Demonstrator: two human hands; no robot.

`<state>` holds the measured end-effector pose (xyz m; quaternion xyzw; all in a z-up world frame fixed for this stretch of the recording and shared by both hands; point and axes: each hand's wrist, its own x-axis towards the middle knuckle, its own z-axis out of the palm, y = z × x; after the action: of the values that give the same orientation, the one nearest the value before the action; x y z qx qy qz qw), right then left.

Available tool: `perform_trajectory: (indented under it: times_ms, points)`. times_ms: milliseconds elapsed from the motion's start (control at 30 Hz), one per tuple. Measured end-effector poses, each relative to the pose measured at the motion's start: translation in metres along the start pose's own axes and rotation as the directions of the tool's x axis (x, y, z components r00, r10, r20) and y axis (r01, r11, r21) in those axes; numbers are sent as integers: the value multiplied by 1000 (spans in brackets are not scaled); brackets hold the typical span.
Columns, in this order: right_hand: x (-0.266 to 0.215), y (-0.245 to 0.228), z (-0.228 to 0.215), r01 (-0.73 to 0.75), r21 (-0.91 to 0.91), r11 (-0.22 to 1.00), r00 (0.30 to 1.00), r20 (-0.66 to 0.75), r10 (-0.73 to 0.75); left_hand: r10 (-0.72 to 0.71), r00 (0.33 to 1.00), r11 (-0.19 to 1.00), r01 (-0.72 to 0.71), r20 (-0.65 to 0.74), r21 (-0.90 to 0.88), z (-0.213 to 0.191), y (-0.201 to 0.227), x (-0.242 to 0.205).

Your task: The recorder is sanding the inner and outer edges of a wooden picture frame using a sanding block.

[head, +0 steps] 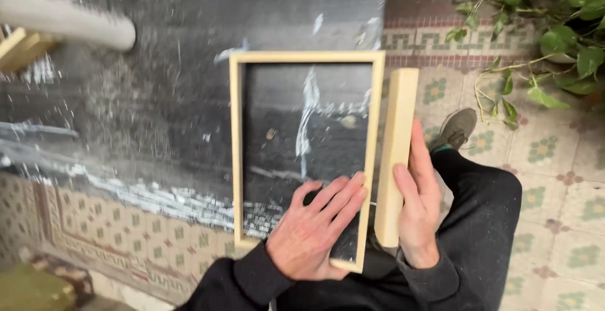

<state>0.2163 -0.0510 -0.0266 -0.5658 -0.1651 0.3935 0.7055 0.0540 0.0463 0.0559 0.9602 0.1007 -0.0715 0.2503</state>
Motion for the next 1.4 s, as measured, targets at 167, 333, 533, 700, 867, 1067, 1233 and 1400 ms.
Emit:
perform_trajectory:
  times_ms: [167,333,533,700,867,1067,1233,1400]
  points:
    - [67,-13,15,322,-271,907,946,56,-319,29,998,999,-32,-63,-44,-1,-6,-1]
    - [48,-27,31,276,-266,924,961,75,-265,23,995,999,-27,-97,-43,1,-5,-7]
    - [37,-10,24,214,-325,921,975,20,-219,23,995,999,-26,-95,-37,6,-12,-9]
    - [76,-19,21,356,-304,883,934,99,-343,28,994,992,-40,-105,-117,8,-9,-7]
    - [-10,-1,23,149,-403,903,983,-37,-179,21,999,998,-23,-28,-67,10,-13,-2]
    - [132,-34,30,39,-66,997,994,-98,-46,41,993,996,-51,-113,-80,9,-13,-6]
    - [-9,8,13,248,-414,876,964,19,-264,38,999,993,-40,-25,-113,4,-14,-1]
    - [53,23,12,126,-254,959,985,-81,-151,43,997,995,-37,58,-91,6,-9,-1]
